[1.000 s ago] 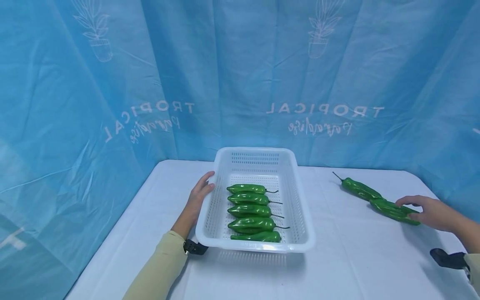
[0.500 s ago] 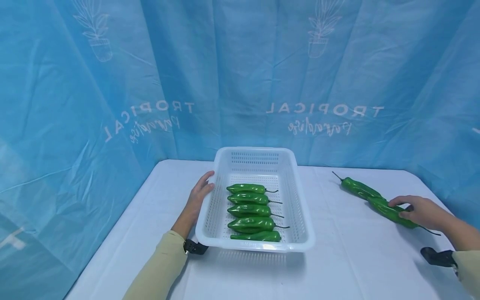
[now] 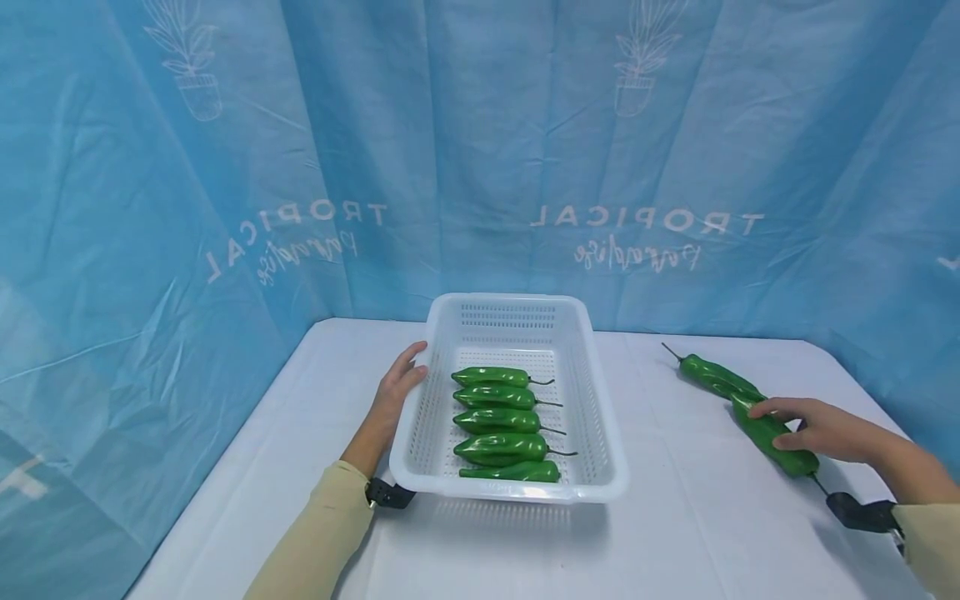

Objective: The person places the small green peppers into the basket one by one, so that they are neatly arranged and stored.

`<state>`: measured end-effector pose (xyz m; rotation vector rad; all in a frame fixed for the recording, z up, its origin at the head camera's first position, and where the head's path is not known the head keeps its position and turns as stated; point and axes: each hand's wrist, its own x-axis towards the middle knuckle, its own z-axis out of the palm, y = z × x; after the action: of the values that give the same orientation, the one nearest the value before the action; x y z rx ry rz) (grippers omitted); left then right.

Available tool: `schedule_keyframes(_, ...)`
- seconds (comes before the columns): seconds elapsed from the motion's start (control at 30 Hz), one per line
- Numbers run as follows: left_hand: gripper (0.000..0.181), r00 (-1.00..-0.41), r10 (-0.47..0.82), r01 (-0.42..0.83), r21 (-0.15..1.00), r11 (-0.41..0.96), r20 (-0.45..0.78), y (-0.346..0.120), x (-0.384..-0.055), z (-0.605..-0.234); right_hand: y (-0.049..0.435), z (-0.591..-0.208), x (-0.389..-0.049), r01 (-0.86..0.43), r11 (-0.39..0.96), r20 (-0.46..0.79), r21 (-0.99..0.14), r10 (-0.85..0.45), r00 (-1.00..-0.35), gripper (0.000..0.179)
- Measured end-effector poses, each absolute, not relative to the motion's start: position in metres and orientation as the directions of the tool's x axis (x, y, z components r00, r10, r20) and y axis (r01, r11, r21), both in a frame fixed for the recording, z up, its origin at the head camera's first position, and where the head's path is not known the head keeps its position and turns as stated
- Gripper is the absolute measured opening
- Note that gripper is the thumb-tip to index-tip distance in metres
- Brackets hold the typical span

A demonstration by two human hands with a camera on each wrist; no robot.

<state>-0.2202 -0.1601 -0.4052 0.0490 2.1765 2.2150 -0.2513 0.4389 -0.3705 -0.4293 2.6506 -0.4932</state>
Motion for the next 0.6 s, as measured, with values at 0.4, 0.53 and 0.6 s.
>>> schedule_keyframes(0.4, 0.051, -0.998, 0.057, -0.017, 0.999, -0.046, -0.015, -0.162, -0.223, -0.409, 0.413, -0.368, -0.238, -0.303, 0.841, -0.217, -0.449, -0.432, -0.875, 0.043)
schedule_keyframes(0.53, 0.051, -0.999, 0.051, -0.014, 0.999, -0.035, -0.012, -0.161, -0.222, -0.408, 0.390, -0.361, -0.229, -0.345, 0.829, -0.149, -0.440, -0.446, -0.882, 0.043)
schedule_keyframes(0.6, 0.050, -0.999, 0.053, -0.011, 0.999, -0.037, -0.009, -0.160, -0.221, -0.408, 0.378, -0.358, -0.223, -0.348, 0.824, -0.137, -0.446, -0.448, -0.884, 0.043)
